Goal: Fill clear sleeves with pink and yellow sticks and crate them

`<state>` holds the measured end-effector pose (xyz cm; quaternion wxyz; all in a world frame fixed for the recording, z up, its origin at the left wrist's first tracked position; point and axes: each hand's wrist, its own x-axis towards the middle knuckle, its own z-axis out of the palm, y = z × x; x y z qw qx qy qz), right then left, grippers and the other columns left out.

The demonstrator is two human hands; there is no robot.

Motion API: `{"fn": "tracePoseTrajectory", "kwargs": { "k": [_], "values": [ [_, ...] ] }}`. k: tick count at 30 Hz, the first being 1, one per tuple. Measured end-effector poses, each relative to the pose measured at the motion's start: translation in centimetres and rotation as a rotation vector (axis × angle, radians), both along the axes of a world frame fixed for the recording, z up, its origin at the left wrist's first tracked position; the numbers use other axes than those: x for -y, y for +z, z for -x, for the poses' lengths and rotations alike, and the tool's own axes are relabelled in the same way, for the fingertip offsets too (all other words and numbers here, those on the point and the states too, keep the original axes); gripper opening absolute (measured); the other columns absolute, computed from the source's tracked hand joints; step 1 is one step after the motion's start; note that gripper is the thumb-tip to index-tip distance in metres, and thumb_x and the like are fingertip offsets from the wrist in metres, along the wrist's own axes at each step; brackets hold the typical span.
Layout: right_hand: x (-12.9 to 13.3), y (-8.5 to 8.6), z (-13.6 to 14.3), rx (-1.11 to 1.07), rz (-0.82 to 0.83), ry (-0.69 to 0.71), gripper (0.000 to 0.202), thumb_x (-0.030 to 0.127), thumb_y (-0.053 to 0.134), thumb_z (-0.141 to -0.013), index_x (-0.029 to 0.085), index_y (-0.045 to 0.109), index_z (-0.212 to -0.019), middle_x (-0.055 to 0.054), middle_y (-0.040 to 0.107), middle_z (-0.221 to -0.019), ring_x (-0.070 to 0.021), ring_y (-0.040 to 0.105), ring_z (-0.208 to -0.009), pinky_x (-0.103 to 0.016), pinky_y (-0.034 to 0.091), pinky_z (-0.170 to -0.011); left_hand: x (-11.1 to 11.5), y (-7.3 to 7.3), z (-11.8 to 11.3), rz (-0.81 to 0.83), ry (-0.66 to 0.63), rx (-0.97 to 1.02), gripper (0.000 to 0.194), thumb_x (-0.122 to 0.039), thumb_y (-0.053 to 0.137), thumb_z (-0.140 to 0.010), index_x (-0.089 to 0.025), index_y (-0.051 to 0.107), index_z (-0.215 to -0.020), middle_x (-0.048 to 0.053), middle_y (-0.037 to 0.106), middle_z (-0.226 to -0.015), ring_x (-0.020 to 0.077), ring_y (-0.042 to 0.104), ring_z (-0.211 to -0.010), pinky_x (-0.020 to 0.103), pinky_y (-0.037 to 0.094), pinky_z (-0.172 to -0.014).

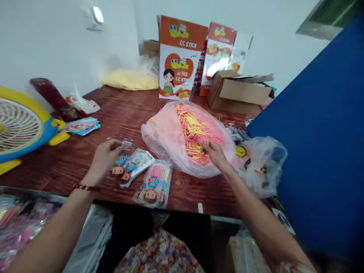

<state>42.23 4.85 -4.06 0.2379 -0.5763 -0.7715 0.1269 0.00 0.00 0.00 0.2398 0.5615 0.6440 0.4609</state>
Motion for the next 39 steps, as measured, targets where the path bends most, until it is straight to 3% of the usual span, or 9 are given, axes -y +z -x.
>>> {"fn": "tracePoseTrajectory", "kwargs": {
  "k": [5, 9, 15, 20, 24, 28, 33, 39],
  "values": [
    [-1.0, 0.5, -5.1, 0.278, 0.049, 0.059, 0.018, 0.023, 0.043, -0.091, 0.017, 0.058, -0.081, -0.01, 0.066, -0.088, -0.0202, 0.058, -0.078, -0.031, 0.046, -0.074, 0.3, 0.5, -1.7, 0.081, -0.037, 0.339, 0.033, -0.042, 0.078, -0.058, -0.017, 0.067, -0.076, -0.001, 0.062, -0.065, 0.0131, 0.054, -0.058, 0.023, 0.043, -0.053],
    [-0.2, 0.2, -5.9, 0.358, 0.11, 0.11, 0.016, 0.016, 0.047, -0.089, 0.017, 0.062, -0.085, -0.01, 0.066, -0.091, -0.0196, 0.058, -0.078, -0.029, 0.046, -0.072, 1.2, 0.2, -3.7, 0.115, -0.097, 0.463, 0.032, -0.041, 0.081, -0.058, -0.017, 0.067, -0.073, -0.002, 0.061, -0.061, 0.0106, 0.053, -0.053, 0.021, 0.042, -0.049],
    [-0.1, 1.1, -3.4, 0.517, 0.128, 0.108, 0.022, 0.014, 0.042, -0.095, 0.013, 0.061, -0.107, -0.013, 0.065, -0.106, -0.0206, 0.06, -0.093, -0.028, 0.045, -0.081, 2.1, -1.0, -6.4, 0.181, -0.172, 0.51, 0.035, -0.039, 0.085, -0.056, -0.016, 0.069, -0.076, -0.001, 0.065, -0.065, 0.0111, 0.056, -0.058, 0.02, 0.044, -0.053],
    [-0.9, 1.7, 0.3, 0.528, 0.132, 0.071, 0.025, 0.022, 0.038, -0.1, 0.014, 0.061, -0.107, -0.014, 0.064, -0.106, -0.0206, 0.063, -0.092, -0.027, 0.045, -0.077, 2.7, -0.8, -7.8, 0.16, -0.234, 0.462, 0.034, -0.043, 0.084, -0.059, -0.015, 0.066, -0.07, -0.001, 0.063, -0.062, 0.0105, 0.054, -0.057, 0.02, 0.042, -0.054],
    [-1.7, 2.1, 2.2, 0.538, 0.167, 0.058, 0.026, 0.013, 0.038, -0.097, 0.013, 0.061, -0.106, -0.015, 0.064, -0.108, -0.022, 0.063, -0.091, -0.028, 0.045, -0.076, 3.4, -0.6, -7.6, 0.149, -0.241, 0.423, 0.033, -0.043, 0.082, -0.062, -0.015, 0.066, -0.068, -0.002, 0.061, -0.061, 0.0106, 0.053, -0.058, 0.021, 0.042, -0.056],
    [-2.0, 2.0, 3.1, 0.478, 0.193, 0.069, 0.024, 0.008, 0.04, -0.093, 0.012, 0.062, -0.101, -0.017, 0.064, -0.11, -0.0236, 0.061, -0.099, -0.031, 0.045, -0.084, 3.9, -0.8, -7.2, 0.175, -0.226, 0.445, 0.034, -0.044, 0.081, -0.061, -0.015, 0.065, -0.069, -0.002, 0.061, -0.061, 0.0111, 0.053, -0.058, 0.021, 0.041, -0.056],
    [-2.1, 1.8, 3.2, 0.263, 0.17, 0.026, 0.016, 0.013, 0.045, -0.091, 0.013, 0.06, -0.095, -0.019, 0.062, -0.111, -0.0259, 0.057, -0.102, -0.036, 0.044, -0.088, 4.3, -1.0, -7.4, 0.184, -0.237, 0.465, 0.031, -0.042, 0.08, -0.062, -0.016, 0.065, -0.069, -0.002, 0.06, -0.062, 0.0103, 0.051, -0.057, 0.021, 0.04, -0.055],
    [-1.5, 1.5, 3.5, -0.17, 0.174, -0.011, 0.02, 0.028, 0.036, -0.093, 0.019, 0.053, -0.092, -0.002, 0.059, -0.072, -0.0158, 0.054, -0.063, -0.03, 0.048, -0.065, 4.2, -0.6, -8.6, 0.194, -0.272, 0.498, 0.026, -0.039, 0.078, -0.064, -0.017, 0.064, -0.069, -0.003, 0.059, -0.062, 0.0102, 0.05, -0.057, 0.022, 0.04, -0.055]
  ]
}}
